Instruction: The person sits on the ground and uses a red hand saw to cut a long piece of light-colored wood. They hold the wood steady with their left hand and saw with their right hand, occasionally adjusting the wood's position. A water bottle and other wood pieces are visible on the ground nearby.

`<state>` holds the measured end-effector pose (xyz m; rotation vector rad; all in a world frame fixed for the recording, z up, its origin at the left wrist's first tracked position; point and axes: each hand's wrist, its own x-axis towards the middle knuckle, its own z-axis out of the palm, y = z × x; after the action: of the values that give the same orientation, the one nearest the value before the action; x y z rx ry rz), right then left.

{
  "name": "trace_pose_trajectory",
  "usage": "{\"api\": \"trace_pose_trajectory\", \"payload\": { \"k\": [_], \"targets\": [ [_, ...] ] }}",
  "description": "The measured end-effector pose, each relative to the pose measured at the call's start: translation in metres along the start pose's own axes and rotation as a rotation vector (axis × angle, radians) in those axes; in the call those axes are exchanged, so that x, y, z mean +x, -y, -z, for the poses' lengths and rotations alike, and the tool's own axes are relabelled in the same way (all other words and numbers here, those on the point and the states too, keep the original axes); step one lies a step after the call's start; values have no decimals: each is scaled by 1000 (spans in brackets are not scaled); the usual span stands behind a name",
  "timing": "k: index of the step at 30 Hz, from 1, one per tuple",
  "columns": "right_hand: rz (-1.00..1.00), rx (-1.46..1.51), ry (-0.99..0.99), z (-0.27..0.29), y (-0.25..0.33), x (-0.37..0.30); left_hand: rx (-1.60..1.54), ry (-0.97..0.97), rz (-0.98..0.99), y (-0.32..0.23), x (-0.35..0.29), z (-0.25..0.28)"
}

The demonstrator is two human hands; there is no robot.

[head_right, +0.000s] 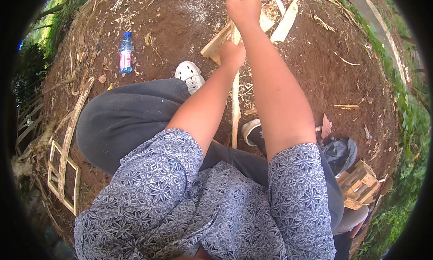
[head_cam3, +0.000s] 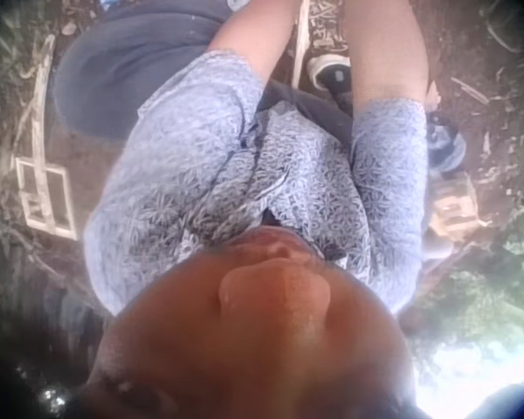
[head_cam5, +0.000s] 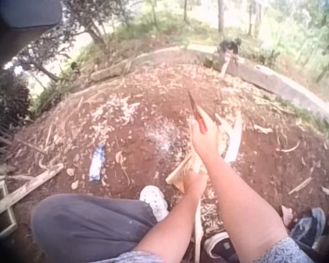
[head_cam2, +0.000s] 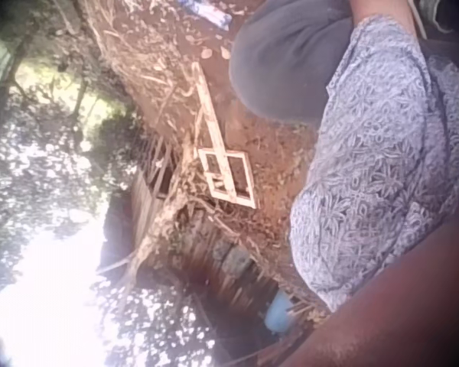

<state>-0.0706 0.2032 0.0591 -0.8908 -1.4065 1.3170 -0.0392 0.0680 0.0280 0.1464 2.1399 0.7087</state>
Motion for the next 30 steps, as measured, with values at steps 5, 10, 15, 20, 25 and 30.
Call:
{"api": "trace_pose_trajectory", "payload": {
  "k": [5,10,15,20,25,30],
  "targets": [
    [-275,-191,49,8,34,-11,-18,81,43,8,9,6],
    [-15,-284,46,11,13,-39,499,513,113,-31,23,56],
    [-237,-155,127,17,37,-43,1310,711,-8,-160,30,125],
    [-323,-68,196,19,30,-40,1447,213,-212,-285,21,214],
    [-400,-42,139,50,6,-44,1987,393,-431,-318,23,198],
    [-329,-148,164,63,18,-75,1236,601,-851,-198,-1,229]
  ]
}}
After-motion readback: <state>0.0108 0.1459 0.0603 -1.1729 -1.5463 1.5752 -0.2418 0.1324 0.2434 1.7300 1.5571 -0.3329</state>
